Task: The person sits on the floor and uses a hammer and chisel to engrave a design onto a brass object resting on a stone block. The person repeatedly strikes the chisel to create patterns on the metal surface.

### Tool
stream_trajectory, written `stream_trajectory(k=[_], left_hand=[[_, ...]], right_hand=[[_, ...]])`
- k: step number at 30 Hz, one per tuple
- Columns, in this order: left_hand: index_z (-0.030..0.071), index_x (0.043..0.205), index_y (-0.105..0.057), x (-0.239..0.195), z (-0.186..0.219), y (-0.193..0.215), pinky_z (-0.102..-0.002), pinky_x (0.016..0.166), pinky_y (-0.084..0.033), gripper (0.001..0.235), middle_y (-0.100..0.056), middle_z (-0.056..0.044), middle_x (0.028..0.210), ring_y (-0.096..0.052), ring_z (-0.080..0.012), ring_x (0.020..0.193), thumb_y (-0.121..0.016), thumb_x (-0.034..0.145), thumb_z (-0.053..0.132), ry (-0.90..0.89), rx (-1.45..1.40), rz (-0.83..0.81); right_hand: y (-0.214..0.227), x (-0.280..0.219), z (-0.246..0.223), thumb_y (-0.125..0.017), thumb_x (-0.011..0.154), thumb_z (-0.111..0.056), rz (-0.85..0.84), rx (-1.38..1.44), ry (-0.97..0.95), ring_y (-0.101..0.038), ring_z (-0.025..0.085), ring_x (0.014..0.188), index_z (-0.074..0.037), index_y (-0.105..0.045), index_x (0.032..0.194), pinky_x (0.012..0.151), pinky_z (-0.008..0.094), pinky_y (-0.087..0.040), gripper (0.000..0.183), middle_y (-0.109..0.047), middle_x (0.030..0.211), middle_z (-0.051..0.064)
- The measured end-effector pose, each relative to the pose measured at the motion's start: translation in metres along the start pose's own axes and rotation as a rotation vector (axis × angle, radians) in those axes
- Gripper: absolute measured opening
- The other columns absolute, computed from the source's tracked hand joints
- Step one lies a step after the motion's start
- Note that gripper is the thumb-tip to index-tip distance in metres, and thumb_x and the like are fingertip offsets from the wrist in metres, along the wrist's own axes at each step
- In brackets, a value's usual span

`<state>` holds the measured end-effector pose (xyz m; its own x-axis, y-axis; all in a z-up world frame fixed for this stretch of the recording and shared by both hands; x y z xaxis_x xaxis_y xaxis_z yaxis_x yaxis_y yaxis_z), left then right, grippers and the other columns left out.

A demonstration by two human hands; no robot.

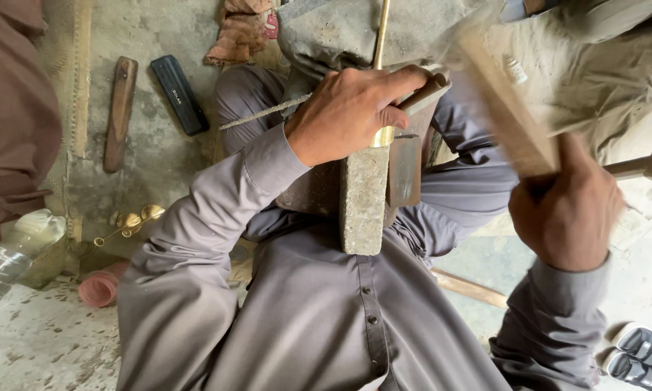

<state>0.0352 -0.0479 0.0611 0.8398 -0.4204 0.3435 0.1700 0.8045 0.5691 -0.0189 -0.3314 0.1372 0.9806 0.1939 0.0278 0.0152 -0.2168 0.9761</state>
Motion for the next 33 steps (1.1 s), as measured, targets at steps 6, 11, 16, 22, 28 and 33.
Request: stream_trajectory(k=[6, 11, 16, 22, 28, 33], left_hand=[[0.012, 0.136, -0.053, -0.004, -0.005, -0.016, -0.034, 0.066, -0.063, 0.043, -0.075, -0.011, 0.11, -0.077, -0.023, 0.081, -0.07, 0.099, 0.026, -0.004, 0.019, 0.06], [0.013, 0.134, -0.05, -0.017, -0.023, -0.015, -0.026, 0.054, -0.061, 0.029, -0.075, -0.008, 0.096, -0.075, -0.0148, 0.071, -0.064, 0.112, 0.024, 0.089, -0.061, 0.164], [0.007, 0.137, -0.041, -0.047, -0.045, 0.007, -0.027, 0.069, -0.065, 0.04, -0.076, -0.009, 0.096, -0.082, -0.0168, 0.085, -0.063, 0.115, 0.033, 0.187, -0.418, 0.392], [0.008, 0.135, -0.045, -0.04, -0.048, -0.008, -0.026, 0.066, -0.064, 0.042, -0.075, -0.006, 0.09, -0.08, -0.0142, 0.075, -0.062, 0.111, 0.037, 0.145, -0.46, 0.342], [0.009, 0.138, -0.044, -0.037, -0.045, -0.004, -0.024, 0.062, -0.065, 0.044, -0.075, -0.004, 0.09, -0.078, -0.0117, 0.071, -0.06, 0.113, 0.041, 0.095, -0.418, 0.314], [0.008, 0.143, -0.043, -0.036, -0.044, -0.006, -0.024, 0.06, -0.062, 0.048, -0.075, -0.004, 0.088, -0.077, -0.0115, 0.069, -0.061, 0.112, 0.04, 0.11, -0.379, 0.328]], right_hand=[[0.007, 0.01, -0.014, -0.067, 0.095, -0.006, 0.037, 0.369, 0.024, -0.065, 0.02, 0.07, 0.001, -0.058, 0.116, 0.064, 0.032, -0.053, 0.024, -0.067, 0.087, 0.011], [0.026, 0.021, -0.034, -0.079, 0.088, 0.006, 0.027, -0.079, 0.162, -0.066, 0.027, 0.071, 0.008, -0.062, 0.109, 0.066, 0.037, -0.053, 0.027, -0.07, 0.091, 0.02], [0.034, 0.011, -0.026, -0.075, 0.096, 0.003, 0.064, 0.484, -0.044, -0.068, 0.022, 0.092, 0.011, -0.05, 0.132, 0.08, 0.032, -0.056, 0.045, -0.068, 0.114, 0.018], [0.019, 0.001, 0.013, -0.062, 0.107, 0.007, 0.08, 0.56, 0.007, -0.068, 0.022, 0.096, 0.011, -0.058, 0.122, 0.087, 0.031, -0.057, 0.016, -0.067, 0.119, 0.016], [0.005, 0.031, 0.043, -0.067, 0.11, 0.003, 0.196, 0.098, 0.244, -0.068, 0.032, 0.091, 0.018, -0.056, 0.125, 0.075, 0.036, -0.053, 0.024, -0.069, 0.113, 0.026], [0.019, 0.061, 0.0, -0.055, 0.11, 0.009, 0.049, 0.186, 0.402, -0.068, 0.035, 0.096, 0.008, -0.05, 0.136, 0.083, 0.034, -0.055, 0.027, -0.065, 0.118, 0.025]])
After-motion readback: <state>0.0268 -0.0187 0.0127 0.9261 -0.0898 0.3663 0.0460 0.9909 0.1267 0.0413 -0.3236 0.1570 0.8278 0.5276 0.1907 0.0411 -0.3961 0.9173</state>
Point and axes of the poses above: each hand's wrist, its own x-axis towards the middle knuckle, its own y-axis out of the back of the hand, z = x × y, the point moved 3 cm from there along x, towards the middle knuckle
